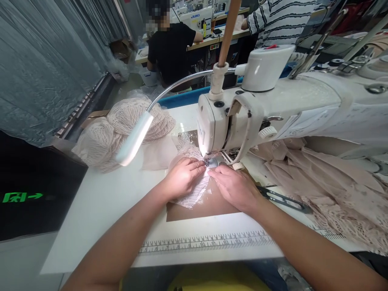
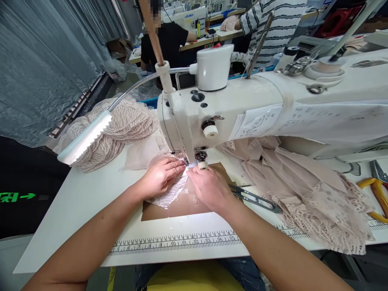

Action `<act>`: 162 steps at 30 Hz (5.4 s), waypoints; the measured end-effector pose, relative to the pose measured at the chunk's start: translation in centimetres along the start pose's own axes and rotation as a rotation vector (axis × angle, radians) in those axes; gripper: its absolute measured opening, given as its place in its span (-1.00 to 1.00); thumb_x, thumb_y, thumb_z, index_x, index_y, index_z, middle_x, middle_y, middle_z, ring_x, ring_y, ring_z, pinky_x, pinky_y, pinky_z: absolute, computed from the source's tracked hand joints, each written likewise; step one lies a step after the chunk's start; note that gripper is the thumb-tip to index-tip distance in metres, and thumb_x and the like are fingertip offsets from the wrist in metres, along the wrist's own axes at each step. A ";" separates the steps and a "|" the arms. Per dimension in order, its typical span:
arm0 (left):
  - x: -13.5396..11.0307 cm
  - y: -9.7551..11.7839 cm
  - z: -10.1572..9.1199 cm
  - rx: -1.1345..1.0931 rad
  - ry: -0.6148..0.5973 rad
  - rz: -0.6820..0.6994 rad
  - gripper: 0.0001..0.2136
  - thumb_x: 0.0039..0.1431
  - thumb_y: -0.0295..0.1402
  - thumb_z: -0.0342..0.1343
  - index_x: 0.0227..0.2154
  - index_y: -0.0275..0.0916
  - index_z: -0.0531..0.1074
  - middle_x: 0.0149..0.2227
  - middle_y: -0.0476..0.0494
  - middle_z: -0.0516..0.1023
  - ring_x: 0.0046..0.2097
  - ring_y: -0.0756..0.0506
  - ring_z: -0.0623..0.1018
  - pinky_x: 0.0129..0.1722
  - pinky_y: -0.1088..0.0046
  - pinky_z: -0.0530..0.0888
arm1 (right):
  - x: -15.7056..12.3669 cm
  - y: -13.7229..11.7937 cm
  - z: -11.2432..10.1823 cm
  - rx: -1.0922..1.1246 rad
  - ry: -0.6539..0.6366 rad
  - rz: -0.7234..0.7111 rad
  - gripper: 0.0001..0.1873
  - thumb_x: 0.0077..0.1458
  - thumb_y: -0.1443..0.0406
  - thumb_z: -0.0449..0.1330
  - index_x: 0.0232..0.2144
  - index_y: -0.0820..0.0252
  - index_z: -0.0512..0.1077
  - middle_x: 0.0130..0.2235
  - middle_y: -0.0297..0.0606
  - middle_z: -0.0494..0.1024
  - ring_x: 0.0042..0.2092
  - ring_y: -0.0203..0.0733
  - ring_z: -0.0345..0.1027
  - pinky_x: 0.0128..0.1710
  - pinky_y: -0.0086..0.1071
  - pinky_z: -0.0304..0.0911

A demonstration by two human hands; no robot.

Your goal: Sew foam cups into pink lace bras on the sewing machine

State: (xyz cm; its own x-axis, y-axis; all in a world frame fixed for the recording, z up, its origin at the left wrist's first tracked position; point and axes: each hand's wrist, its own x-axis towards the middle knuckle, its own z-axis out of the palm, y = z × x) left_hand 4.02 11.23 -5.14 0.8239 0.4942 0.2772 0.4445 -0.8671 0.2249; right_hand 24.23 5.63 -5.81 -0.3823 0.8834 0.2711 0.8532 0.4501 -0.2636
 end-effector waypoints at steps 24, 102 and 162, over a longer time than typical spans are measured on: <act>-0.9 1.1 -0.9 -0.116 -0.032 -0.179 -0.77 0.26 -0.31 -0.05 -0.40 -0.28 0.44 -0.40 -0.17 0.47 -0.31 -0.10 0.43 -0.29 0.38 0.35 | -0.3 0.3 -0.2 0.105 0.063 -0.123 -0.67 0.09 0.51 0.02 -0.27 0.20 0.55 -0.38 -0.26 0.48 -0.37 -0.26 0.29 -0.38 -0.42 0.11; -1.8 0.5 -1.2 -0.125 -0.102 0.067 -0.73 0.29 -0.25 -0.05 -0.08 -0.17 0.48 -0.23 -0.19 0.45 -0.19 -0.11 0.39 -0.12 0.28 0.31 | -1.3 0.2 -1.1 0.196 -0.074 -0.277 -0.71 0.11 0.42 0.03 -0.21 0.18 0.51 -0.37 -0.25 0.48 -0.32 -0.22 0.27 -0.29 -0.35 0.11; 0.3 -0.4 -0.5 0.111 -0.049 -0.077 -0.67 0.29 -0.33 -0.08 0.06 -0.24 0.38 0.10 -0.22 0.43 0.03 -0.20 0.39 -0.01 0.18 0.35 | 0.1 -0.5 -0.4 -0.179 -0.033 0.038 -0.62 0.10 0.47 -0.01 -0.17 0.10 0.52 -0.42 -0.29 0.41 -0.51 -0.29 0.01 -0.48 -0.36 -0.13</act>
State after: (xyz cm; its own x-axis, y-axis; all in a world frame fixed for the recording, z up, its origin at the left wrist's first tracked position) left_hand 3.89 11.73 -4.64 0.8010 0.5580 0.2169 0.5405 -0.8298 0.1387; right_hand 23.91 5.49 -5.31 -0.3579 0.9042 0.2330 0.9155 0.3889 -0.1028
